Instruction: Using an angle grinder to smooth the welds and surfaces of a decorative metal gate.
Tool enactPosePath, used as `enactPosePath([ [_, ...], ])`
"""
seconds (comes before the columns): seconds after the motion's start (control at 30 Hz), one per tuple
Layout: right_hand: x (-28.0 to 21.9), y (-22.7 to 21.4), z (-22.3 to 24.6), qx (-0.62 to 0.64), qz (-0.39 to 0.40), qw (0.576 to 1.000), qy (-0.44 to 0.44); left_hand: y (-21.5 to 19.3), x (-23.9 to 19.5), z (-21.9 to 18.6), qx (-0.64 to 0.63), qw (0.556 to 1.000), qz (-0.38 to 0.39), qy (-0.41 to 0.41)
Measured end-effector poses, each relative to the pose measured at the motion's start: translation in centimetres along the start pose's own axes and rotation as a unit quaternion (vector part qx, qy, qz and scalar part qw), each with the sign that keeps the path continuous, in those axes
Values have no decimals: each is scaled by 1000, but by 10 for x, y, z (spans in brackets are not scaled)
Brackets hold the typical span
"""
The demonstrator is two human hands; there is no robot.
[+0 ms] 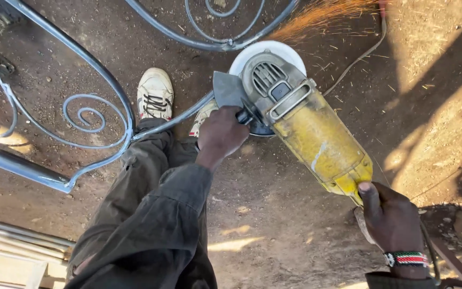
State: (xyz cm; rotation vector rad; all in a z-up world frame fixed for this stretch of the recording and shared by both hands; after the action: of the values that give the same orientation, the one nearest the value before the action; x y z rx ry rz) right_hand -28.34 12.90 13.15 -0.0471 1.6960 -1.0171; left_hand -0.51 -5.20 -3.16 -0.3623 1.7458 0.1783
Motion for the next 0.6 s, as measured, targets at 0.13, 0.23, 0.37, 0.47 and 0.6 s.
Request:
enactPosePath([
  [0.13,14,-4,-16,-10,6,999,-40,7,-5,-7,-52,999,-6,1],
  [0.23,17,-1,-9,8,40,998,40,2,-8,-4,-45,998,-40,-12],
  [0.37,9,20,-1,51,40,998,12,-1,-10,9,-9,998,-49,-29],
  [0.47,9,23,-1,42,-26,998,-24,7,-5,18,-29,997,-69,-13],
  [0.6,14,47,-13,34,-59,997,-33,18,3,32,-41,994,-96,8],
])
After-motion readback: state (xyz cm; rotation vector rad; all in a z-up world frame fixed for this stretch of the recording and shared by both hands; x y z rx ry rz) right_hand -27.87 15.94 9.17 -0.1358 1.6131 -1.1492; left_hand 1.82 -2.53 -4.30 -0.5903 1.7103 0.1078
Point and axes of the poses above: each hand's wrist, its own x-axis towards the middle knuckle, its own y-axis out of the palm, z = x × y, the point moved 5 cm from there along x, towards the middle knuckle, and after that the axes turned 3 degrees about -y, right-handed, at the moved point
